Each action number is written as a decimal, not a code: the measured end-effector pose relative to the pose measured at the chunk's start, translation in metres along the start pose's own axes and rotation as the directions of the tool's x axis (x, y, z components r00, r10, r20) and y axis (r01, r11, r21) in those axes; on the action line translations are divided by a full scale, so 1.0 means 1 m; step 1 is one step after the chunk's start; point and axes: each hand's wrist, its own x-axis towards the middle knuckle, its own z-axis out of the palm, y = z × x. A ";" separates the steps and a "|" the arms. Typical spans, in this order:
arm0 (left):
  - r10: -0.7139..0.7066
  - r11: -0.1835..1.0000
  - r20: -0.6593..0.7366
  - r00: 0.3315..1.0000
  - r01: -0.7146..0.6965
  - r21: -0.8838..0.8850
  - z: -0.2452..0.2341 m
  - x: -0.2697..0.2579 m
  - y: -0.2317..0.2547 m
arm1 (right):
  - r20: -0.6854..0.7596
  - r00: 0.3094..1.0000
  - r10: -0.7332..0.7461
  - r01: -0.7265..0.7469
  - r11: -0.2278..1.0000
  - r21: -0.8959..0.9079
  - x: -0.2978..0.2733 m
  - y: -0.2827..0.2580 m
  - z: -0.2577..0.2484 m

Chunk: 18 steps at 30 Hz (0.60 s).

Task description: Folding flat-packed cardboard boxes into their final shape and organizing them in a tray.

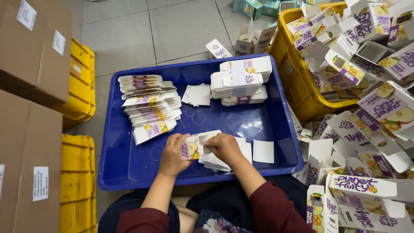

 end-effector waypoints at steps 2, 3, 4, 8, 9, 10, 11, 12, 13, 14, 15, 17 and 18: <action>0.023 1.000 0.014 1.000 -0.023 -0.001 0.000 -0.001 -0.001 | 0.011 1.000 -0.019 0.020 0.998 -0.061 -0.002 -0.003 0.001; 0.009 1.000 0.034 0.999 -0.009 0.007 -0.001 0.000 0.000 | -0.027 0.997 -0.072 0.069 0.990 -0.121 -0.002 -0.003 0.002; -0.005 1.000 0.054 0.999 0.004 0.015 -0.002 0.000 0.001 | -0.062 0.990 -0.127 0.114 0.976 -0.183 -0.002 -0.004 0.003; -0.031 0.998 0.103 0.994 0.025 0.055 -0.003 -0.002 0.011 | -0.074 0.971 -0.227 0.200 0.941 -0.272 0.001 0.000 0.005; -0.119 0.993 0.143 0.982 0.117 0.027 -0.006 -0.005 0.013 | -0.051 0.975 -0.218 0.203 0.957 -0.208 0.002 -0.004 0.000; -0.205 0.978 0.185 0.961 0.209 0.002 -0.008 -0.007 0.014 | -0.027 0.977 -0.209 0.203 0.969 -0.143 0.002 -0.008 -0.005; -0.208 0.978 0.186 0.960 0.211 0.005 -0.009 -0.011 0.016 | -0.027 0.978 -0.208 0.203 0.969 -0.138 0.002 -0.006 -0.007; -0.264 0.962 0.239 0.934 0.271 0.002 -0.011 -0.014 0.018 | 0.019 0.984 -0.178 0.179 0.980 -0.089 0.002 -0.004 -0.008; -0.318 0.943 0.288 0.903 0.332 0.001 -0.012 -0.017 0.019 | 0.068 0.986 -0.152 0.155 0.987 -0.041 0.003 -0.003 -0.010; -0.322 0.942 0.286 0.903 0.335 0.004 -0.014 -0.021 0.021 | 0.070 0.985 -0.155 0.158 0.987 -0.037 0.000 -0.001 -0.005; -0.315 0.944 0.298 0.901 0.331 -0.004 -0.016 -0.023 0.022 | 0.147 0.981 -0.124 0.129 0.991 -0.028 -0.001 0.002 -0.002; -0.309 0.945 0.309 0.899 0.328 -0.009 -0.019 -0.027 0.025 | 0.224 0.970 -0.094 0.101 0.995 -0.020 -0.004 0.007 0.005; -0.269 0.959 0.295 0.917 0.283 -0.005 -0.020 -0.029 0.027 | 0.259 0.962 -0.084 0.102 0.993 -0.054 -0.005 0.009 0.009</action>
